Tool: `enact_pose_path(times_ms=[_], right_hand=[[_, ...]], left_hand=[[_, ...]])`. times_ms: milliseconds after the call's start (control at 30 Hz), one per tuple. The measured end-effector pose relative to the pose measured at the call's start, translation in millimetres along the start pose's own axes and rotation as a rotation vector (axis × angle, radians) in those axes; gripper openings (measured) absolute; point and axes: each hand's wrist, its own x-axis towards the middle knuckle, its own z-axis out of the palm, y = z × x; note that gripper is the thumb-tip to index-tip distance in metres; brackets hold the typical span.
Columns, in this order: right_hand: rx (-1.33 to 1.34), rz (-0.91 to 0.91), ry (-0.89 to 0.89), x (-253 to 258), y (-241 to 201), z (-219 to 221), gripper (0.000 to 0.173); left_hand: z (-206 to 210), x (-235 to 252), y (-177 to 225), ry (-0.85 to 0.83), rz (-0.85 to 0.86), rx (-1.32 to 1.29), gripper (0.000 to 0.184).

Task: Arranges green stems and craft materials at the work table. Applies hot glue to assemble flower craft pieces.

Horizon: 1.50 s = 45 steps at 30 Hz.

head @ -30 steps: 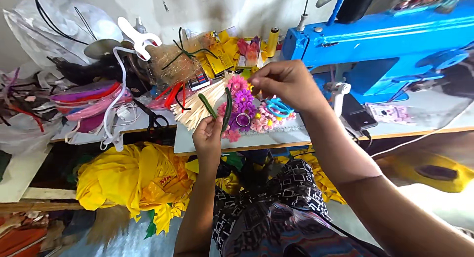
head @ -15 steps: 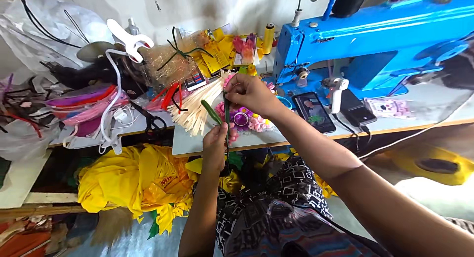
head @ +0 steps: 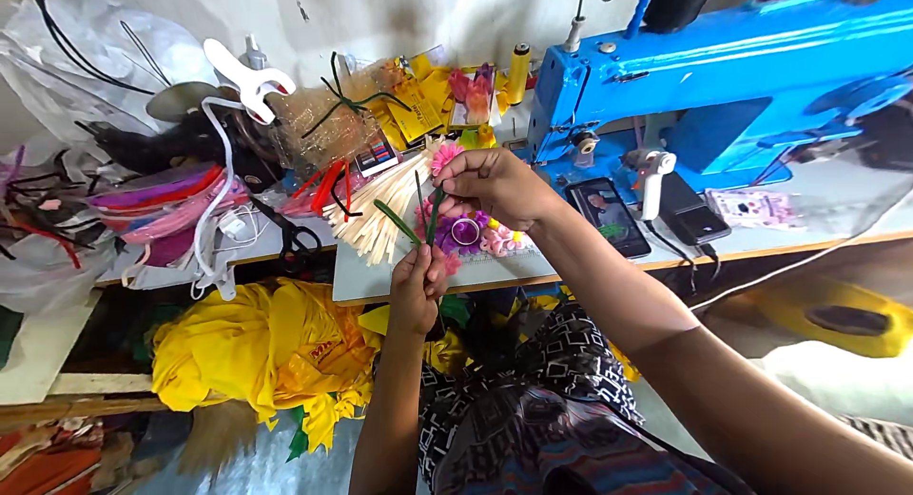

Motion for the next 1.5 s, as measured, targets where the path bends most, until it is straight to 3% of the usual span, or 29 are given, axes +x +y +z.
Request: enact_pose_path(times_ms=[167, 233, 367, 500, 700, 800, 900, 967, 1033, 1267, 1500], right_hand=[[0.224, -0.158, -0.083, 3.6, 22.8, 0.2, 0.020], [0.216, -0.218, -0.068, 6.7, 30.5, -2.1, 0.018], [-0.197, -0.315, -0.066, 7.1, 22.5, -15.2, 0.026], [-0.305, -0.276, -0.053, -0.2, 6.8, -23.8, 0.033], [-0.332, -0.277, -0.061, -1.2, 7.1, -25.1, 0.013], [-0.244, -0.345, -0.061, -0.2, 9.6, -25.5, 0.008], [-0.212, -0.557, -0.040, 1.8, 23.6, -22.0, 0.011], [-0.268, -0.690, 0.014, 1.7, 30.2, -14.9, 0.011], [-0.337, -0.749, 0.028, 1.3, 30.7, -9.8, 0.010], [-0.112, -0.546, -0.371, 3.4, 19.7, -36.9, 0.016], [0.040, -0.645, -0.333, 3.9, 20.4, -32.6, 0.013]], left_hand=[[-3.4, 2.7, -2.3, -0.165, -0.079, -0.468, 0.020], [3.7, 2.9, 3.0, -0.084, -0.053, -0.273, 0.028], [15.2, 1.3, 13.8, 0.136, 0.035, 0.266, 0.031], [16.5, 2.0, 17.5, 0.204, 0.104, 0.407, 0.026], [16.9, 5.3, 9.1, 0.166, 0.182, 0.553, 0.022], [17.8, 5.7, 10.9, 0.124, 0.058, 0.366, 0.029], [12.9, 3.0, 9.1, -0.102, -0.160, -0.149, 0.037], [13.4, 0.4, 0.7, -0.266, -0.290, -0.510, 0.027], [14.2, -1.0, -3.5, -0.323, -0.361, -0.706, 0.021], [6.6, -3.8, 25.0, -0.353, -0.575, -0.612, 0.022], [25.1, -8.8, 17.4, -0.411, -0.564, -0.695, 0.016]])
